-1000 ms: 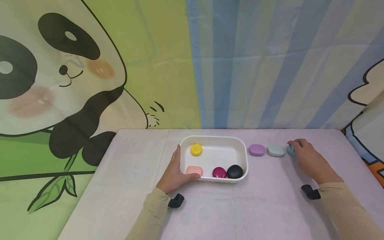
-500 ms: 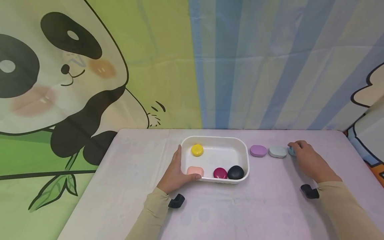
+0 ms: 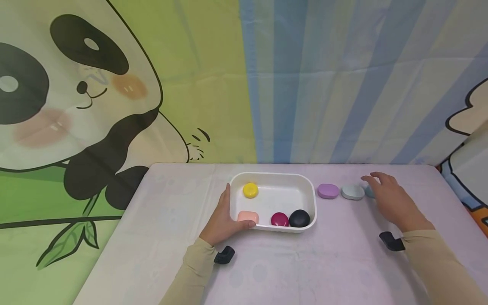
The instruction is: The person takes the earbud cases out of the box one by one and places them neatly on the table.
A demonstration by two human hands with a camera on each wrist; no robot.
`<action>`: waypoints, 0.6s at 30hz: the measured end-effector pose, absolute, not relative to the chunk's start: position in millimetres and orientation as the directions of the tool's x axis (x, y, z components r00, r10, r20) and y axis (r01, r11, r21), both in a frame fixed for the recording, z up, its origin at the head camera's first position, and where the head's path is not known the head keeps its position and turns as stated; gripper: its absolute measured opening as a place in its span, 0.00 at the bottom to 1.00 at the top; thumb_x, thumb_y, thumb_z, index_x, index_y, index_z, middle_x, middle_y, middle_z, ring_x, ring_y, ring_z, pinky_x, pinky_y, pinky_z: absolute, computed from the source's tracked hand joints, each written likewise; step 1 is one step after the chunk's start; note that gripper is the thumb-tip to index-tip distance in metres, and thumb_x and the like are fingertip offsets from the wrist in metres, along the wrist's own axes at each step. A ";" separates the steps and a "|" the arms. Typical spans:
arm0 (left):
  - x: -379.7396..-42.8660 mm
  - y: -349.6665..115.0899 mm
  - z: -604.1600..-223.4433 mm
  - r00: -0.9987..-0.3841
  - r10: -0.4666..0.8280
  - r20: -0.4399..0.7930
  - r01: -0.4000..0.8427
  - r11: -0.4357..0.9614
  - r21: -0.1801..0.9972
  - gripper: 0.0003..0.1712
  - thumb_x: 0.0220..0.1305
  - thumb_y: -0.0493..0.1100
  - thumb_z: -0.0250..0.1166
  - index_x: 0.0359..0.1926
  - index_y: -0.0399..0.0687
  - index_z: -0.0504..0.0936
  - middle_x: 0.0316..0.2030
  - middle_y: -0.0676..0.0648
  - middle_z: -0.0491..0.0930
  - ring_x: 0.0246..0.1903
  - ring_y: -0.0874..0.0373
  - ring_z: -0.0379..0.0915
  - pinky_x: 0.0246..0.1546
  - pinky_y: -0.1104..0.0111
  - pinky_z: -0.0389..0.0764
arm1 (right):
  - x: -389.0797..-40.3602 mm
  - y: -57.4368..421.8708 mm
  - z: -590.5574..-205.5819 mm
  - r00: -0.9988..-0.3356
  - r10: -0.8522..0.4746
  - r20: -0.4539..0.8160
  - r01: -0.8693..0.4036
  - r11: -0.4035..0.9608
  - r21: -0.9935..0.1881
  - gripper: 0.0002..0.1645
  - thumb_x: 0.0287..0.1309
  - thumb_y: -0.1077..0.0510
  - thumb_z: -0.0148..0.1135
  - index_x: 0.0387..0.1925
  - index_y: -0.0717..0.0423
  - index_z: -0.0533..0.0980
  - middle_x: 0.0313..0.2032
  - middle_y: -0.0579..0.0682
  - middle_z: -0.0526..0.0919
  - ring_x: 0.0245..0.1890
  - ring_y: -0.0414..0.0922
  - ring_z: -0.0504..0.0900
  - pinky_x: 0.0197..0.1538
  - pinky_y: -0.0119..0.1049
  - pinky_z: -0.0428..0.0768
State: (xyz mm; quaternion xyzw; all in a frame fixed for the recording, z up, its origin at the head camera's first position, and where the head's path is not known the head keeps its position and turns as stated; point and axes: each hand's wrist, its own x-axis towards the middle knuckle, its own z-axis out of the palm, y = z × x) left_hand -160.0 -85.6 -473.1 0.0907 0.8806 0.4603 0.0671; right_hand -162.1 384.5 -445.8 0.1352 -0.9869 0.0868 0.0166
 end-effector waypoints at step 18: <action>-160.3 -86.9 -472.5 -0.970 0.241 -0.022 0.116 0.541 0.833 0.81 0.40 0.69 0.79 0.81 0.51 0.34 0.79 0.49 0.44 0.74 0.51 0.51 0.70 0.52 0.62 | -155.3 312.6 -424.2 -0.863 -0.402 0.305 -0.465 0.869 -0.171 0.36 0.49 0.77 0.68 0.61 0.63 0.70 0.58 0.71 0.70 0.56 0.72 0.68 0.47 0.68 0.75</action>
